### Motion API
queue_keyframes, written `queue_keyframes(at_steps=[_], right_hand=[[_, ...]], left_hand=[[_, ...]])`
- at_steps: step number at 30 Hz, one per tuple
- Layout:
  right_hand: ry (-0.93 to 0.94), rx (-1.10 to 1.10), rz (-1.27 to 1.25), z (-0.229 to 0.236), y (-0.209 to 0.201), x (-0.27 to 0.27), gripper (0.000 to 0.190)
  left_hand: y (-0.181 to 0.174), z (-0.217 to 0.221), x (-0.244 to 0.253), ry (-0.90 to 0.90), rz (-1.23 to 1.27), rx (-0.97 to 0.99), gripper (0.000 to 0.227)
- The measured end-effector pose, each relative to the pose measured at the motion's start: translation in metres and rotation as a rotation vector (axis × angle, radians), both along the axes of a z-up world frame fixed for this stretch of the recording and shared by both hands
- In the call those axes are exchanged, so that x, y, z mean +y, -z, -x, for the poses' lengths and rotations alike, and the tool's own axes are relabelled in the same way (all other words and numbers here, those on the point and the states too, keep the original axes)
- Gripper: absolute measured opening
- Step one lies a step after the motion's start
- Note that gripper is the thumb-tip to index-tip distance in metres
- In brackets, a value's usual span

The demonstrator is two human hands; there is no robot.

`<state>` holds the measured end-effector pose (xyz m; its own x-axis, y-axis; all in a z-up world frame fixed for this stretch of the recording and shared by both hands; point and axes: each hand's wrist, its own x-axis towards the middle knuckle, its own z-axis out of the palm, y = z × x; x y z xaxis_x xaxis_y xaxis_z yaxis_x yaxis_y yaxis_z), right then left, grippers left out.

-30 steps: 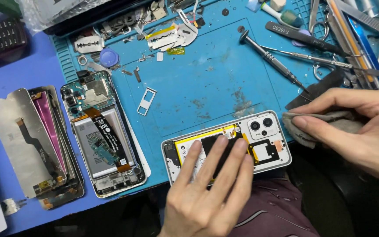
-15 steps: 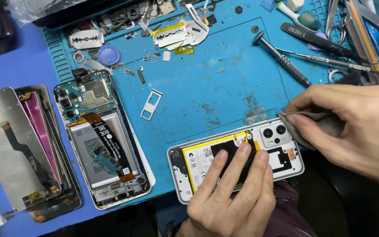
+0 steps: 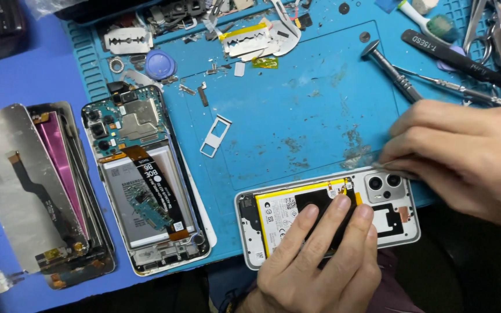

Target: Repairing and cleaning internal components of disassembled mobile phones.

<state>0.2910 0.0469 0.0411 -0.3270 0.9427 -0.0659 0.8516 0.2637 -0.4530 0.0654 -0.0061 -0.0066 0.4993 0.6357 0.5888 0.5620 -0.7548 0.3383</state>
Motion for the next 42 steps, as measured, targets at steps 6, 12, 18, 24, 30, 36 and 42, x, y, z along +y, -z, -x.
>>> queue_keyframes(at_steps=[6,12,18,24,30,36,42], right_hand=[[-0.268,-0.142,-0.076,-0.022,0.006,0.013,0.003],[-0.308,-0.164,0.042,-0.019,0.004,0.021,0.007],[-0.255,-0.140,-0.028,-0.017,0.005,0.020,0.007],[-0.113,-0.044,0.128,-0.025,0.009,0.018,0.009],[-0.173,-0.100,0.237,-0.028,0.008,0.028,0.005],[-0.254,-0.569,0.321,-0.015,-0.002,0.035,0.009],[-0.175,-0.274,0.104,-0.018,0.005,0.021,0.009]], left_hand=[[-0.004,-0.002,0.001,0.017,0.040,0.003,0.005],[-0.003,-0.006,-0.001,0.011,0.035,0.011,0.004],[-0.004,-0.006,0.000,-0.013,0.007,0.002,0.006],[-0.008,-0.002,-0.001,0.020,0.062,-0.025,0.005],[-0.012,-0.005,-0.005,0.045,0.097,0.004,0.007],[-0.014,-0.007,-0.007,0.027,0.131,-0.056,0.006],[-0.015,-0.002,-0.006,0.026,0.103,-0.046,0.005]])
